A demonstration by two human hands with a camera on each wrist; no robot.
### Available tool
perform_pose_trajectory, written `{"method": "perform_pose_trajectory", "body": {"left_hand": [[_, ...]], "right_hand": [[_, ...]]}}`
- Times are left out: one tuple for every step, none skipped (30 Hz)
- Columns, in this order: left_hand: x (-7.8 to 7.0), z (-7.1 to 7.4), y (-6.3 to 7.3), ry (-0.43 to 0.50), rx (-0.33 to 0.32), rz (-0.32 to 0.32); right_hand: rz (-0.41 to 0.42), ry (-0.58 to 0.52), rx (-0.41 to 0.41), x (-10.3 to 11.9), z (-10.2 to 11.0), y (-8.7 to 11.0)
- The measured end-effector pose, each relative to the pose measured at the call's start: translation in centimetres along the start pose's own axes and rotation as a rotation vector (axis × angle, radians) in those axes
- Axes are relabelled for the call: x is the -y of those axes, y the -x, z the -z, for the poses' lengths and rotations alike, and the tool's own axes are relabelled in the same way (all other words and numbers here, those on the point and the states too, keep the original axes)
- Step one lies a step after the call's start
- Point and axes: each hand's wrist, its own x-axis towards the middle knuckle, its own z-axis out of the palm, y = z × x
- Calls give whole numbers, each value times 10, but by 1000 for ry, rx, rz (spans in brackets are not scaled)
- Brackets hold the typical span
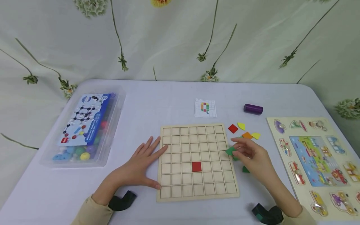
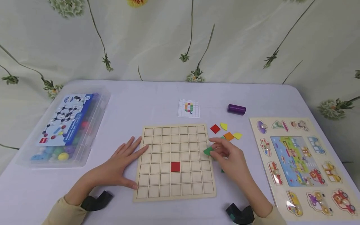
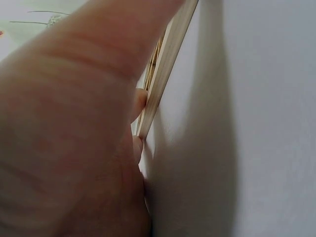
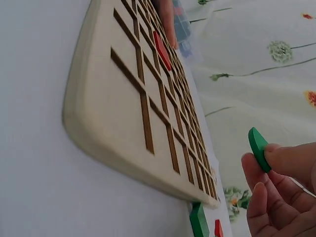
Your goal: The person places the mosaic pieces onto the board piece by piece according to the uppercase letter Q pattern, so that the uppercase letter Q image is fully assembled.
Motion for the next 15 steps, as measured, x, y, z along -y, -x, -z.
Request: {"method": "perform_pose_trajectory", "body": {"left_hand": [[0, 0, 0, 1, -1, -2], [0, 0, 0, 1, -2, -4], [-1, 1, 0, 2, -1, -4], [-1, 1, 0, 2, -3, -6], [-1, 1, 0, 4, -3, -8], [-1, 1, 0, 5, -2, -7], [-1, 1, 0, 7, 1, -4], [-2, 2, 0, 7, 2, -4], [-2, 2, 0, 8, 4, -3], [-2, 2, 0, 6, 6, -2], [-2, 2, 0, 7, 6, -2], [-2, 2, 0, 5, 7, -2], [-2, 2, 1, 4, 4, -4], [-2, 2, 1, 1, 3, -5], [-2, 2, 1, 1, 1, -6]], "right_hand": [[5, -20, 20, 2, -4, -2], [13, -35, 40, 3, -8, -4], [17, -51, 58, 4, -11, -6], [15, -59, 74, 5, -15, -7], [12, -61, 92, 5, -19, -9], [7, -60, 110, 6, -23, -10], [-1, -55, 127, 6, -26, -11], [-11, -52, 143, 7, -30, -12], [-22, -45, 159, 7, -33, -13], [-29, -37, 176, 8, -37, -14], [-30, -28, 192, 8, -40, -14], [-27, -23, 208, 8, -42, -14], [-20, -17, 225, 8, -44, -14], [-14, -7, 240, 8, -46, -14], [-6, 0, 252, 8, -47, -14]]}}
